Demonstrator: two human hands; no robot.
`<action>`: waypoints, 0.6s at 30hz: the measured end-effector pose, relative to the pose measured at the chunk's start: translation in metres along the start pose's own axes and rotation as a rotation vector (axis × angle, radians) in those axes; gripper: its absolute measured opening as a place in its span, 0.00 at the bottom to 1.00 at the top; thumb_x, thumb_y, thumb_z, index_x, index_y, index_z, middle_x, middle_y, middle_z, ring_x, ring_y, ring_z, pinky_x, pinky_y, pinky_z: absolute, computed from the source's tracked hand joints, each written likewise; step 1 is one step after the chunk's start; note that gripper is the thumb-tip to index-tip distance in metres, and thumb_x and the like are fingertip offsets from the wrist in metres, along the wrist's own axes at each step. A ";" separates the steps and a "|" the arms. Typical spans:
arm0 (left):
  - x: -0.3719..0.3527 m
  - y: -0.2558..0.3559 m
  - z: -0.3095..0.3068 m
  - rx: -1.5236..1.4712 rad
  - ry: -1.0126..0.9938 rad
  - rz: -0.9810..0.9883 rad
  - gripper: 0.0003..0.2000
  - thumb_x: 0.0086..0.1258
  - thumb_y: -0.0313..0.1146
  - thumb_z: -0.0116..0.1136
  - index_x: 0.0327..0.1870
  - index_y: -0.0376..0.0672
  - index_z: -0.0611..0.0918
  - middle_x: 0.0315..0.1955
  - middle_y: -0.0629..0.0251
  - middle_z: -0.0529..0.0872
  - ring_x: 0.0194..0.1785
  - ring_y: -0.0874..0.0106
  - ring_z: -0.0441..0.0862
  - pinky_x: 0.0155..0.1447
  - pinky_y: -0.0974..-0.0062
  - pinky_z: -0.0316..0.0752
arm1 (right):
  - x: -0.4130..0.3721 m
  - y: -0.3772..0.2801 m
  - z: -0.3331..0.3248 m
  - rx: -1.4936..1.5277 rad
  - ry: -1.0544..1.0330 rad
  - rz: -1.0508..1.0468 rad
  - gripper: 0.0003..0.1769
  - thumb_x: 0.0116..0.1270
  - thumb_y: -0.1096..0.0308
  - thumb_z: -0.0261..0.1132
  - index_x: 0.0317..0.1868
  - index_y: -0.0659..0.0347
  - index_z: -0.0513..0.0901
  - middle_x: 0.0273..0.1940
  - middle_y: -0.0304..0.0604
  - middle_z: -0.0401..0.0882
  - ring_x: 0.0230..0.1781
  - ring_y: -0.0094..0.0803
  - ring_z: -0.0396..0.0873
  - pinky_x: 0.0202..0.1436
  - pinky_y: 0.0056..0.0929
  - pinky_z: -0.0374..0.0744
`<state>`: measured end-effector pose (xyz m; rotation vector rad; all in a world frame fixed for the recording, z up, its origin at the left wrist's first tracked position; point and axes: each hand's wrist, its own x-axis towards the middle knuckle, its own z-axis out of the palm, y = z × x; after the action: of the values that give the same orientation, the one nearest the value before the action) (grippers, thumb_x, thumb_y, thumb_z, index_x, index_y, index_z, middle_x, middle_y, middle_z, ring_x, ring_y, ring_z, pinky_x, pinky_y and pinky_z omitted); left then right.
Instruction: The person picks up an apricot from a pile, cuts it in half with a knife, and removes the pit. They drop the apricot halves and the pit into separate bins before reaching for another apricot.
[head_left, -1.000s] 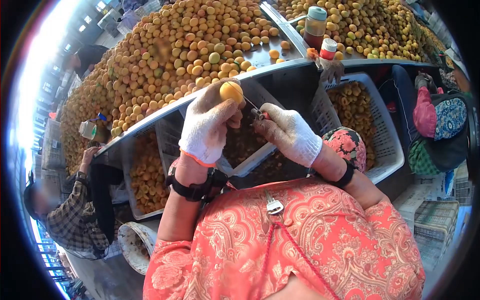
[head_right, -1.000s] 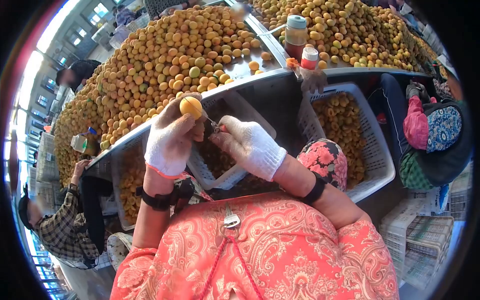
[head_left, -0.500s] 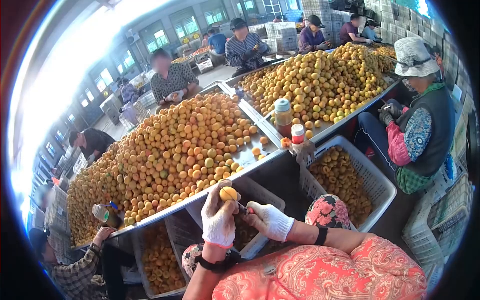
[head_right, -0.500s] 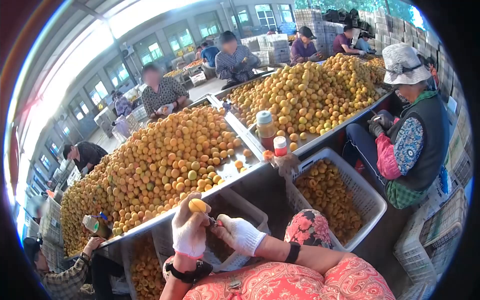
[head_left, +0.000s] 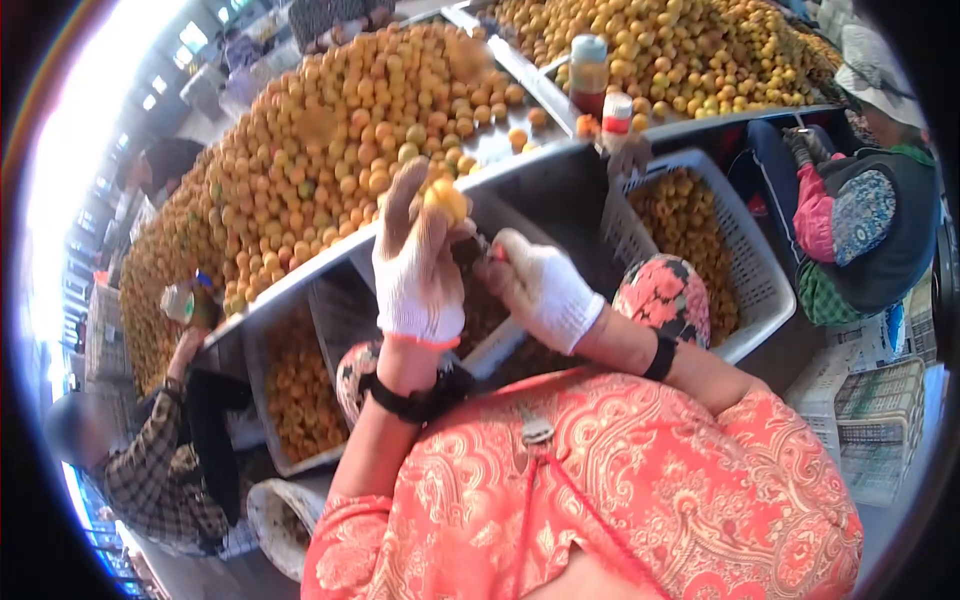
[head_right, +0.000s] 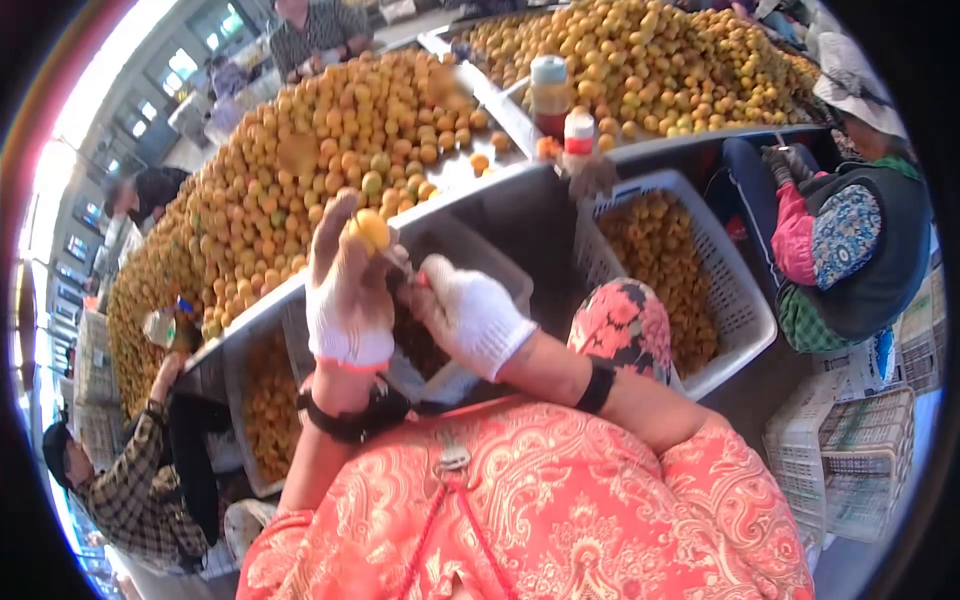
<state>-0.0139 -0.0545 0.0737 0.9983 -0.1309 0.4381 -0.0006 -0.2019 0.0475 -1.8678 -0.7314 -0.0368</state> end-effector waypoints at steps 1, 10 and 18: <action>0.003 -0.003 -0.005 0.003 0.012 -0.046 0.17 0.78 0.33 0.58 0.63 0.38 0.76 0.44 0.61 0.85 0.40 0.72 0.83 0.45 0.76 0.80 | 0.001 0.002 0.002 -0.009 -0.033 0.041 0.15 0.77 0.57 0.58 0.41 0.61 0.72 0.27 0.58 0.81 0.34 0.60 0.82 0.34 0.50 0.77; 0.002 0.001 0.006 0.023 0.128 -0.175 0.14 0.77 0.34 0.57 0.57 0.36 0.78 0.42 0.59 0.86 0.43 0.70 0.84 0.48 0.76 0.78 | 0.009 0.007 0.004 0.017 -0.040 0.083 0.16 0.77 0.56 0.58 0.46 0.63 0.73 0.29 0.61 0.81 0.36 0.61 0.81 0.35 0.53 0.76; 0.007 -0.003 -0.011 0.112 0.032 -0.090 0.18 0.74 0.31 0.59 0.60 0.32 0.75 0.52 0.58 0.82 0.53 0.68 0.81 0.64 0.68 0.72 | 0.012 -0.006 0.000 0.253 -0.109 0.198 0.15 0.78 0.60 0.59 0.41 0.66 0.74 0.30 0.56 0.82 0.34 0.47 0.84 0.35 0.39 0.77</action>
<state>-0.0070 -0.0448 0.0672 1.1025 -0.0329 0.3818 0.0059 -0.1946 0.0568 -1.6991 -0.5916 0.2742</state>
